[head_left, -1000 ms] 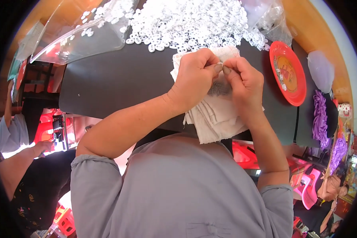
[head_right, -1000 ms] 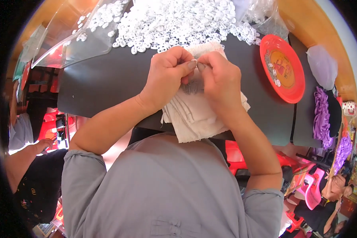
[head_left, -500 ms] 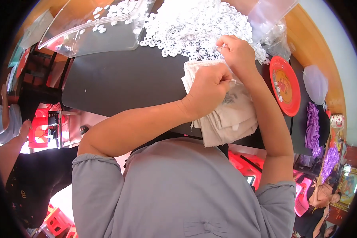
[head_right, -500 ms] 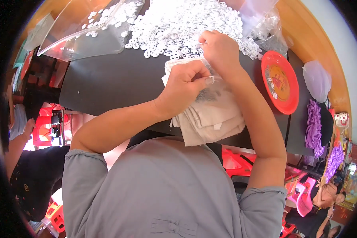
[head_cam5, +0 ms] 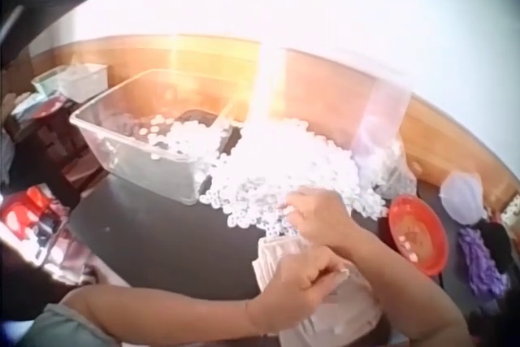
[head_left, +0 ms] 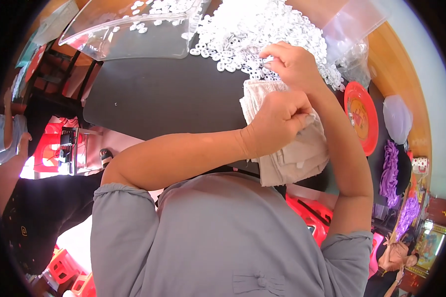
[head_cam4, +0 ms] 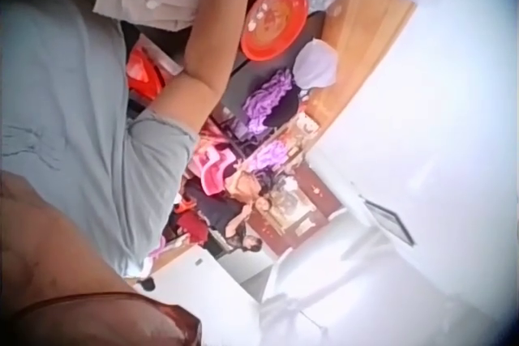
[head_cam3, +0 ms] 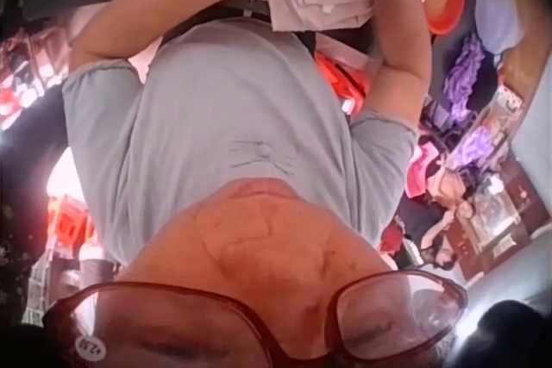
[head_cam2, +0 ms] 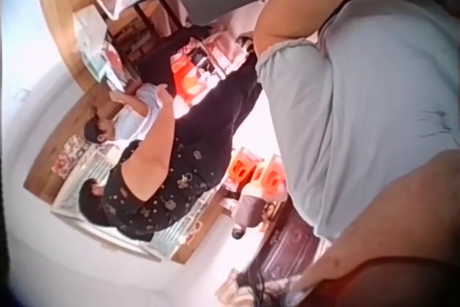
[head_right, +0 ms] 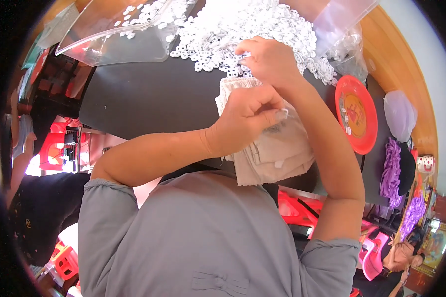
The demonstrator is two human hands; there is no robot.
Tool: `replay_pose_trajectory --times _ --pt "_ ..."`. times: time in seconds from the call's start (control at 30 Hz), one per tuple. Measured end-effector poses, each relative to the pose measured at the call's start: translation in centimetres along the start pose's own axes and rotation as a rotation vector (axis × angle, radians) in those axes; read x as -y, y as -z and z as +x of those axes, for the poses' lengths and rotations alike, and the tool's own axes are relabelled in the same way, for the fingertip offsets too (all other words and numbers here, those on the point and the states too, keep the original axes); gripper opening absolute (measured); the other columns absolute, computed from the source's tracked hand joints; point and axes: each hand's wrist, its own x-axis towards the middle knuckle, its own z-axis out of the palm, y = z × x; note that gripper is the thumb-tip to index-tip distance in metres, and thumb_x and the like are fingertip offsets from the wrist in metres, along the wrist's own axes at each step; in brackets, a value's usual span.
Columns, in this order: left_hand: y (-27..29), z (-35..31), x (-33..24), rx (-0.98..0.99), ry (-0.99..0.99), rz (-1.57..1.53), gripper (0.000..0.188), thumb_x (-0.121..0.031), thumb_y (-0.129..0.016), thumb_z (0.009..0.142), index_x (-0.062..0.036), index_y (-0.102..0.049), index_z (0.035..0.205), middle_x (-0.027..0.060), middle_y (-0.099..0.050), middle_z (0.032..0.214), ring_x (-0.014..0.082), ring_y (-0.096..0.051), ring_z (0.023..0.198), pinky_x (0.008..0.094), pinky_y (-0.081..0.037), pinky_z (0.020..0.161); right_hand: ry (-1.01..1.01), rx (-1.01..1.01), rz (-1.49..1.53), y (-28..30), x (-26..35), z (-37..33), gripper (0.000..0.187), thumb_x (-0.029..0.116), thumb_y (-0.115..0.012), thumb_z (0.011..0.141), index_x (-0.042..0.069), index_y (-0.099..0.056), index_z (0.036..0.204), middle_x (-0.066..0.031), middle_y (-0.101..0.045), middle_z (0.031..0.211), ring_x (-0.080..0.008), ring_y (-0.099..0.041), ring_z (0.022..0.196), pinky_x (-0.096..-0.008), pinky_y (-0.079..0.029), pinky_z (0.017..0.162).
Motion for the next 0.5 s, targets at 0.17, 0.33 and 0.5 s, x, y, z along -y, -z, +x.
replay_pose_trajectory --times 0.17,0.33,0.5 --pt "-0.1 -0.2 0.5 0.068 -0.228 0.075 0.008 0.004 -0.059 0.076 -0.0007 -0.054 0.079 0.0135 -0.055 0.071 0.0287 -0.055 0.063 0.0353 -0.044 0.058 0.108 0.154 -0.015 -0.7 1.2 1.3 0.014 0.016 -0.061 0.078 0.011 -0.066 0.09 -0.007 -0.067 0.089 -0.0275 -0.063 0.08 -0.0391 -0.048 0.067" --pt "0.0 -0.2 0.3 0.059 -0.27 0.143 0.01 0.004 -0.06 0.076 -0.0017 -0.053 0.08 0.0146 -0.055 0.073 0.0335 -0.055 0.065 0.0379 -0.044 0.058 0.037 0.208 -0.028 -1.0 1.7 1.8 0.014 0.016 -0.063 0.077 0.007 -0.064 0.087 -0.0085 -0.066 0.086 -0.0282 -0.063 0.08 -0.0395 -0.047 0.069" --pt "-0.2 -0.2 0.3 0.011 -0.259 0.113 0.009 0.004 -0.061 0.076 -0.0021 -0.054 0.078 0.0141 -0.056 0.072 0.0329 -0.057 0.063 0.0372 -0.044 0.056 -0.024 0.197 -0.029 -0.8 1.9 1.6 0.012 0.016 -0.065 0.075 0.007 -0.061 0.082 -0.0085 -0.066 0.082 -0.0286 -0.062 0.078 -0.0397 -0.047 0.068"
